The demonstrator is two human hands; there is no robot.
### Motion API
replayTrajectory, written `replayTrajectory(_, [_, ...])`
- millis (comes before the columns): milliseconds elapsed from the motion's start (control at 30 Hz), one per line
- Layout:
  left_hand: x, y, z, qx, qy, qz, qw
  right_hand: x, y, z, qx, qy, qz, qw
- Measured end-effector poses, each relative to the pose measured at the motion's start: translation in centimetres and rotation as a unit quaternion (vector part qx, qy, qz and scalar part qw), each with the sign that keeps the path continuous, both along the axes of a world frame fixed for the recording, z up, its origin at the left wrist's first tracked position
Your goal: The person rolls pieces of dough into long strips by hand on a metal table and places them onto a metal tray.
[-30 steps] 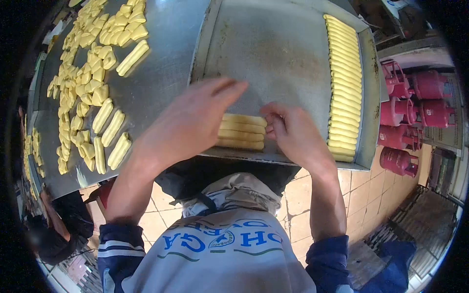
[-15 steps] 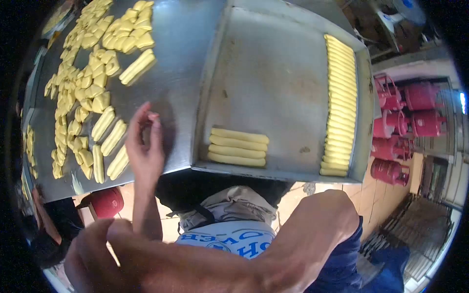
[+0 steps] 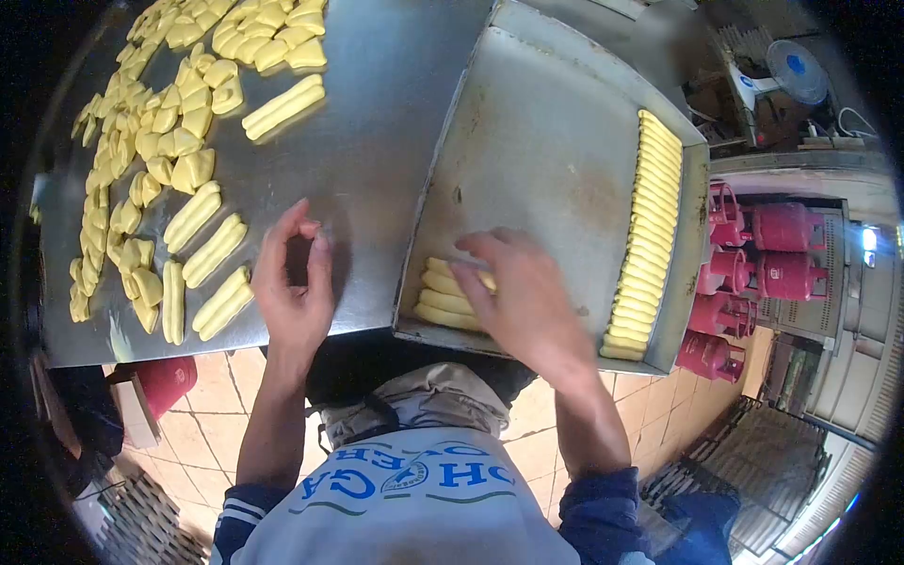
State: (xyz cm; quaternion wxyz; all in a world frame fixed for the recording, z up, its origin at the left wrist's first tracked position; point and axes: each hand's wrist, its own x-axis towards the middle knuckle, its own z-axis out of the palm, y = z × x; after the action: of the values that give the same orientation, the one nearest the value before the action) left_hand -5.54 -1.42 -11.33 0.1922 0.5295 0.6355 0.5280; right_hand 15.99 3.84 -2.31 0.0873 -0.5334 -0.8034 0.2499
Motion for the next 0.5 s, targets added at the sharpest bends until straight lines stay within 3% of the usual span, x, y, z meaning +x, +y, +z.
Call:
replayTrajectory(33, [0.0, 0.1, 0.0, -0.002, 0.003, 0.001, 1.000, -0.2, -0.4, -1.3, 0.043, 0.018, 0.008, 0.999])
replayTrajectory(133, [-0.1, 0.1, 0.1, 0.000, 0.020, -0.002, 1.000, -0.8, -0.3, -2.1, -0.044, -0.021, 0.045, 0.998])
replayTrajectory(233, [-0.2, 0.1, 0.4, 0.008, 0.030, 0.001, 1.000, 0.0, 0.9, -1.4, -0.049, -0.012, 0.128, 0.990])
replayTrajectory(333, [-0.2, 0.2, 0.7, 0.018, 0.034, 0.010, 0.999, -1.3, 2.8, 1.0, 0.089, 0.075, 0.038, 0.992])
replayTrajectory(433, [-0.3, 0.2, 0.8, 0.021, 0.036, 0.011, 0.999, -5.3, 6.9, 3.7, 0.147, 0.122, 0.082, 0.978])
replayTrajectory(500, [-0.3, 0.1, 0.8, 0.018, 0.029, 0.009, 0.999, -8.5, 10.4, 1.7, 0.149, 0.149, 0.153, 0.966])
